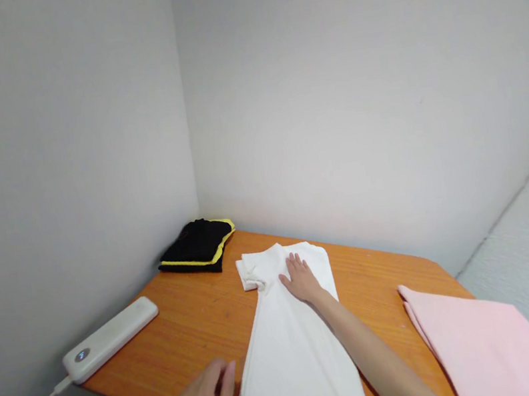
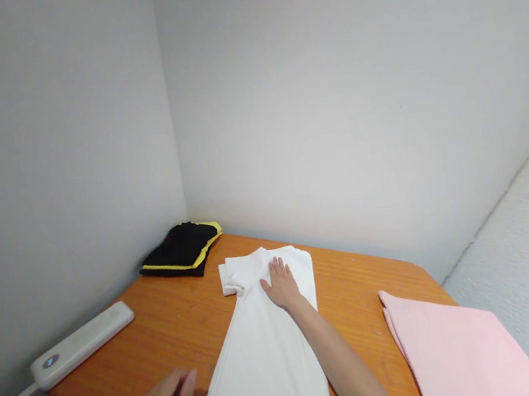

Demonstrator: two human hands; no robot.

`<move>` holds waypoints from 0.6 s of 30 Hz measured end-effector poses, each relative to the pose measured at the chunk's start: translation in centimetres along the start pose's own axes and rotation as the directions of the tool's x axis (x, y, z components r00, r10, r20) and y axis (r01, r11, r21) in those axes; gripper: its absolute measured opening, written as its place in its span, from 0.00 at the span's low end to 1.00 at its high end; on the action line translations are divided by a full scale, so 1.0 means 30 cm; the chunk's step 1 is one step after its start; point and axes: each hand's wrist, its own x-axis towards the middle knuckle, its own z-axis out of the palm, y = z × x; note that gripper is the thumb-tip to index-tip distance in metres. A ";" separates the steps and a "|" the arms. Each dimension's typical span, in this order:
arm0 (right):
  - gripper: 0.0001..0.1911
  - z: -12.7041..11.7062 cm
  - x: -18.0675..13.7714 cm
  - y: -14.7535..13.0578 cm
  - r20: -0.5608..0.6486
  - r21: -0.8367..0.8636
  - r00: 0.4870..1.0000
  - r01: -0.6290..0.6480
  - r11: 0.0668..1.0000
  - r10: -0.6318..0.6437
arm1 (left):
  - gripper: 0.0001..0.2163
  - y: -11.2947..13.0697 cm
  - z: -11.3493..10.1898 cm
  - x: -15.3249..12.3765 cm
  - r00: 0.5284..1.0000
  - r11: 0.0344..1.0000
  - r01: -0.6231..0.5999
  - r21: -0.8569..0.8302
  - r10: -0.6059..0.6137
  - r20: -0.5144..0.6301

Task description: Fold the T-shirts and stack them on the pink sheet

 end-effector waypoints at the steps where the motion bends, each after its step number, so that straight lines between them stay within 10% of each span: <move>1: 0.39 0.008 -0.001 -0.015 -0.002 0.004 1.000 0.006 1.000 -0.006 | 0.16 0.036 0.001 0.062 0.998 0.999 -0.046 0.006 0.046 -0.045; 10: 0.42 0.025 -0.009 -0.021 -0.048 0.057 0.999 0.020 0.998 -0.018 | 0.16 0.203 0.167 0.679 0.992 0.958 -0.072 0.277 0.097 -0.076; 18: 0.46 0.022 -0.011 -0.023 -0.060 0.115 0.998 0.027 0.993 -0.020 | 0.09 0.155 0.230 0.646 0.997 0.931 -0.063 0.359 0.045 0.060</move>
